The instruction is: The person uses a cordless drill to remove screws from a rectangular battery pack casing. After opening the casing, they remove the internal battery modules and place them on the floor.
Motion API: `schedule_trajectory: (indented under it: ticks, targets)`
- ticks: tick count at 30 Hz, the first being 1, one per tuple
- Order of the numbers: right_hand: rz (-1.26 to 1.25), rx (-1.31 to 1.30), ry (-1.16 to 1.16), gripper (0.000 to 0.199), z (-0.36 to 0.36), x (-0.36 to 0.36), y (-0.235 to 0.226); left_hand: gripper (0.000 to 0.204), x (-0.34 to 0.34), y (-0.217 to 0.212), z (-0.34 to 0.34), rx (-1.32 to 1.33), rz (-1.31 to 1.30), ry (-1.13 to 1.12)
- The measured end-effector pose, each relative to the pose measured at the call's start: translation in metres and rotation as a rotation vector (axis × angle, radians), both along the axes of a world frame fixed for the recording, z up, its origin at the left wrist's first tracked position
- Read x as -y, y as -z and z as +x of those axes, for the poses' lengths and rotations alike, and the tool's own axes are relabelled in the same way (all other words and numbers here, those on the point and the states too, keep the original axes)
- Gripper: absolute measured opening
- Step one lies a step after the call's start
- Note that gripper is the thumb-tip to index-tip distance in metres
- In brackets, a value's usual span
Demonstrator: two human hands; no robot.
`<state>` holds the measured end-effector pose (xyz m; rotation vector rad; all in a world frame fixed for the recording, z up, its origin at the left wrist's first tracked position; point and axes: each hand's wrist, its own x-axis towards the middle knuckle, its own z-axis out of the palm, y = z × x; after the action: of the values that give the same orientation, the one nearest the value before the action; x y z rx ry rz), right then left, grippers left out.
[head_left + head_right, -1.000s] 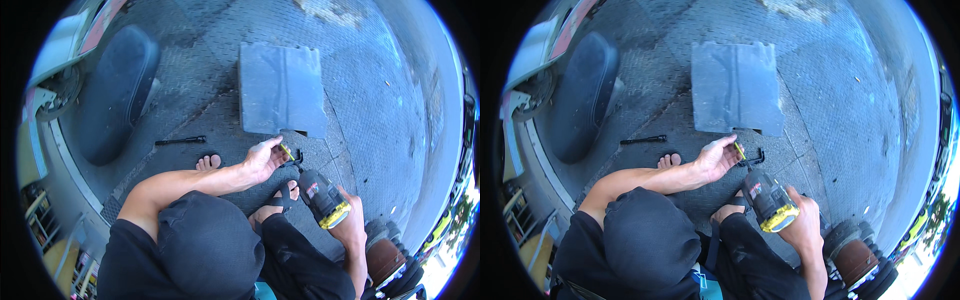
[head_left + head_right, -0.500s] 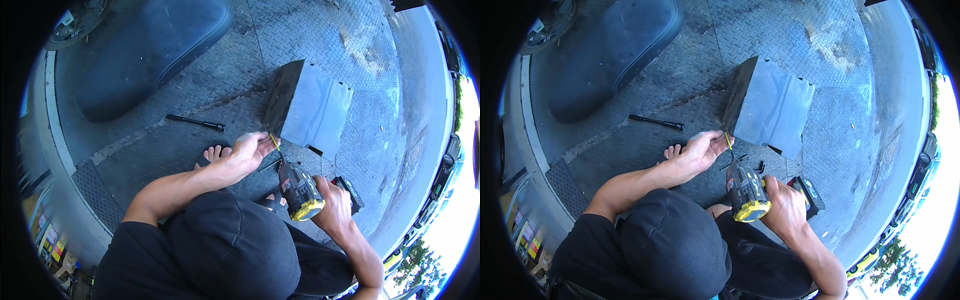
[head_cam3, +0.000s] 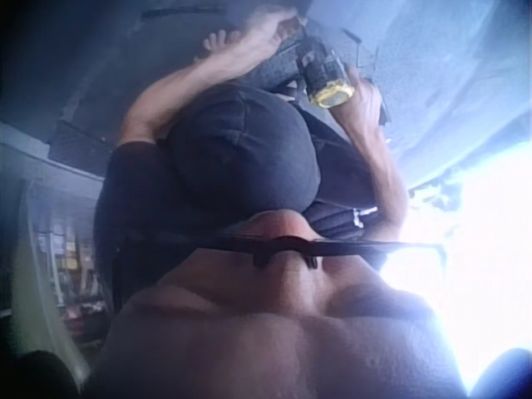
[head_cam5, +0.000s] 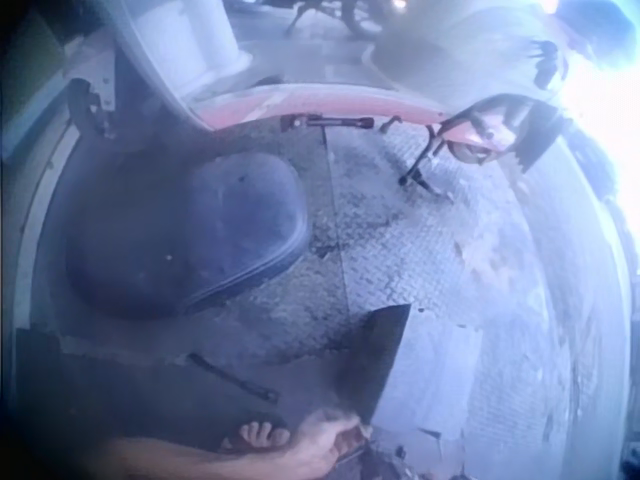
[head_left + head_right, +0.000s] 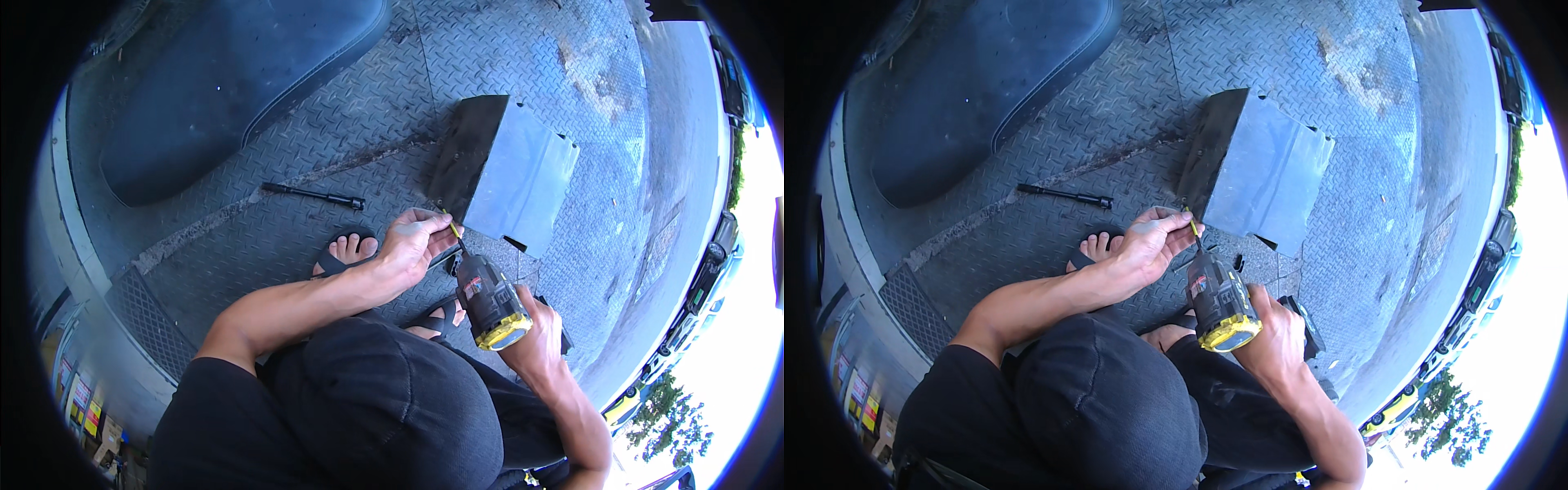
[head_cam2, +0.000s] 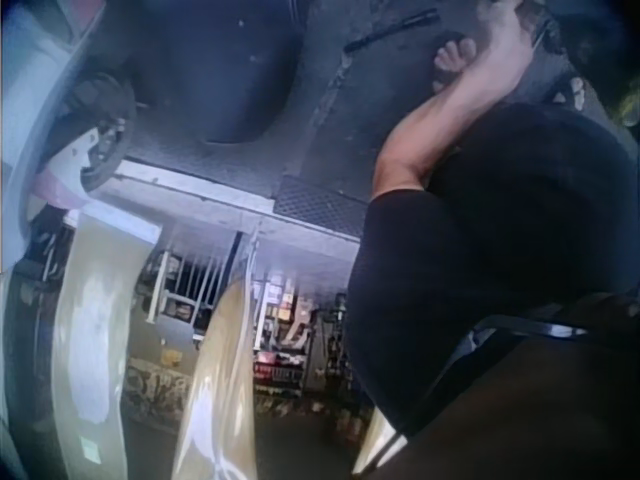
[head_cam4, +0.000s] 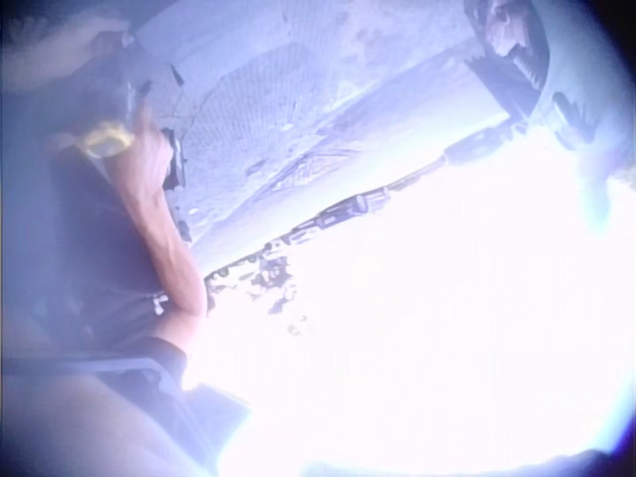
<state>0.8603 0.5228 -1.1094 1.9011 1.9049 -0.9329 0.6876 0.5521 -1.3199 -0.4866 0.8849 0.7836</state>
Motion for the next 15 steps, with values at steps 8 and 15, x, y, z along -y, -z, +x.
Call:
schedule_trajectory:
  ticks: [8,15]
  targets:
    - [0.060,-0.018,-0.024,0.044,-0.004,0.004,0.001,0.018,0.000,0.000,-0.004,0.001,0.025,0.047]
    - [0.020,-0.059,0.025,0.051,0.012,0.000,0.008,0.016,0.000,0.002,-0.002,0.014,0.012,0.048]
